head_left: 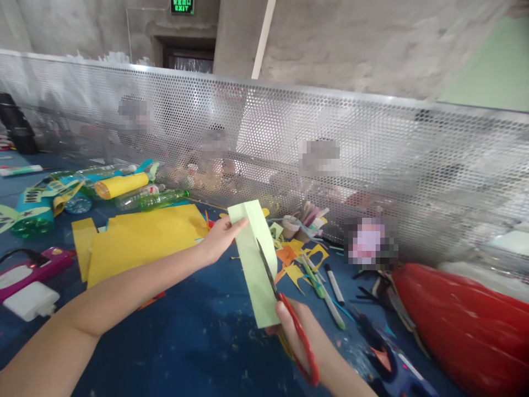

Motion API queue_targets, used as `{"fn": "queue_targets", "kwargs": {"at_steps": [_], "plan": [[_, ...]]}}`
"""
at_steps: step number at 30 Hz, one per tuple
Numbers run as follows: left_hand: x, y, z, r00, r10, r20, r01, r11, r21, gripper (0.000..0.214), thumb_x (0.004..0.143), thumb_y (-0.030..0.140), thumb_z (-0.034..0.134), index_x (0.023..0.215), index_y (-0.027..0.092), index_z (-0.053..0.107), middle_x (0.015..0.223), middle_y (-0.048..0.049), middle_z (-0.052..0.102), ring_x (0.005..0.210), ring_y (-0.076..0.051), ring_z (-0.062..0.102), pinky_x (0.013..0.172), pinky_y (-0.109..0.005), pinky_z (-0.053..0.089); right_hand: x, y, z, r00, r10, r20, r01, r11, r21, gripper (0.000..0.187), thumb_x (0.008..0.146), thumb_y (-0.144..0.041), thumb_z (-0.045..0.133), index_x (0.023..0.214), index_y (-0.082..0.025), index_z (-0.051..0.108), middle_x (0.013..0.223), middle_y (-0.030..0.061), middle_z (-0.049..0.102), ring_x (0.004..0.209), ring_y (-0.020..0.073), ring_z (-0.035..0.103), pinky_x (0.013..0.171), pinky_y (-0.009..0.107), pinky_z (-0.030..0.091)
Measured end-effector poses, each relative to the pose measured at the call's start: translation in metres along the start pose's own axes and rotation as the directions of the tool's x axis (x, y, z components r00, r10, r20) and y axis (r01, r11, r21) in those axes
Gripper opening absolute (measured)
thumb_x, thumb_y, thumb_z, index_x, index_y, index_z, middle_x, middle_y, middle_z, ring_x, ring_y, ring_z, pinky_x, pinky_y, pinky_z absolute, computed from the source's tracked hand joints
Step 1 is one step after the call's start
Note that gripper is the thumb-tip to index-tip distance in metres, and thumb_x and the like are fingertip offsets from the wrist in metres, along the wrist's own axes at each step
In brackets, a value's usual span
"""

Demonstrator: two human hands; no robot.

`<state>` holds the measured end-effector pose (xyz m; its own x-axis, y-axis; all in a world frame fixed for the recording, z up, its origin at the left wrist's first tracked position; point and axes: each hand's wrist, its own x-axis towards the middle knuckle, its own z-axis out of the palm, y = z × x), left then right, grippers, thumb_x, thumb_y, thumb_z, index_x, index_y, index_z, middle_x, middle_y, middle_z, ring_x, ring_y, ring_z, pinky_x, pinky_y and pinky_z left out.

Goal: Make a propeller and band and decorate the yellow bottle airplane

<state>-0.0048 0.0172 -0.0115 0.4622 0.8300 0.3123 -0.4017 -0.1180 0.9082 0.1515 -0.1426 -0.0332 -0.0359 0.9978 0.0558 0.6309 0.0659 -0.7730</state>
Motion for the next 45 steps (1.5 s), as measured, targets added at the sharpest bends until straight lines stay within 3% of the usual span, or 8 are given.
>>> {"fn": "queue_targets", "kwargs": {"at_steps": [5, 13, 24, 30, 40, 45], "plan": [[-0.003, -0.003, 0.004, 0.998, 0.014, 0.06, -0.013, 1.0, -0.009, 0.038, 0.079, 0.045, 0.064, 0.101, 0.014, 0.066, 0.102, -0.0097, 0.069, 0.095, -0.025, 0.063, 0.086, -0.039, 0.048, -0.002, -0.001, 0.002, 0.997, 0.006, -0.071, -0.009, 0.999, -0.043, 0.061, 0.086, -0.067, 0.023, 0.064, -0.019, 0.052, 0.064, 0.0056, 0.063, 0.061, 0.0197, 0.058, 0.057, 0.028, 0.046], [-0.01, 0.001, 0.012, 0.986, -0.096, 0.133, 0.099, 0.995, -0.016, 0.043, 0.075, 0.049, 0.067, 0.1, 0.014, 0.066, 0.095, -0.0094, 0.07, 0.09, -0.023, 0.064, 0.084, -0.039, 0.049, -0.004, -0.003, 0.001, 0.995, -0.006, -0.102, 0.0, 0.998, -0.059, 0.061, 0.087, -0.066, 0.024, 0.068, -0.019, 0.058, 0.069, 0.0047, 0.065, 0.065, 0.0203, 0.057, 0.059, 0.028, 0.047], [-0.017, 0.007, 0.016, 0.986, -0.035, 0.16, 0.013, 0.99, 0.14, 0.046, 0.077, 0.052, 0.063, 0.101, 0.013, 0.065, 0.101, -0.0104, 0.069, 0.088, -0.022, 0.064, 0.081, -0.035, 0.048, -0.002, 0.004, 0.003, 0.996, -0.02, -0.093, 0.016, 0.999, -0.04, 0.058, 0.087, -0.064, 0.022, 0.067, -0.019, 0.053, 0.066, 0.0047, 0.061, 0.063, 0.0198, 0.055, 0.057, 0.028, 0.045], [-0.016, 0.006, 0.015, 0.985, -0.018, 0.172, -0.015, 0.981, 0.194, 0.045, 0.078, 0.053, 0.061, 0.1, 0.014, 0.066, 0.096, -0.0089, 0.07, 0.085, -0.021, 0.064, 0.079, -0.034, 0.048, -0.004, -0.003, 0.005, 0.981, 0.007, -0.194, -0.022, 0.997, -0.072, 0.058, 0.086, -0.065, 0.025, 0.061, -0.019, 0.051, 0.06, 0.0042, 0.057, 0.059, 0.0185, 0.051, 0.055, 0.027, 0.042], [-0.015, 0.002, 0.01, 0.983, -0.015, 0.181, -0.031, 0.968, 0.25, 0.044, 0.081, 0.052, 0.058, 0.099, 0.012, 0.065, 0.093, -0.0083, 0.069, 0.078, -0.018, 0.062, 0.074, -0.03, 0.048, -0.003, 0.001, 0.009, 0.976, -0.024, -0.216, 0.013, 0.998, -0.055, 0.054, 0.086, -0.064, 0.025, 0.055, -0.022, 0.036, 0.051, -0.0021, 0.04, 0.047, 0.0123, 0.035, 0.044, 0.025, 0.031], [-0.015, 0.003, 0.012, 0.985, -0.001, 0.17, -0.045, 0.962, 0.27, 0.043, 0.082, 0.05, 0.057, 0.1, 0.013, 0.065, 0.097, -0.0089, 0.068, 0.082, -0.018, 0.062, 0.074, -0.029, 0.047, -0.003, 0.0, 0.009, 0.969, -0.031, -0.247, 0.017, 0.998, -0.059, 0.054, 0.086, -0.064, 0.024, 0.056, -0.022, 0.039, 0.053, -0.0003, 0.046, 0.049, 0.0139, 0.039, 0.046, 0.026, 0.034]]}}
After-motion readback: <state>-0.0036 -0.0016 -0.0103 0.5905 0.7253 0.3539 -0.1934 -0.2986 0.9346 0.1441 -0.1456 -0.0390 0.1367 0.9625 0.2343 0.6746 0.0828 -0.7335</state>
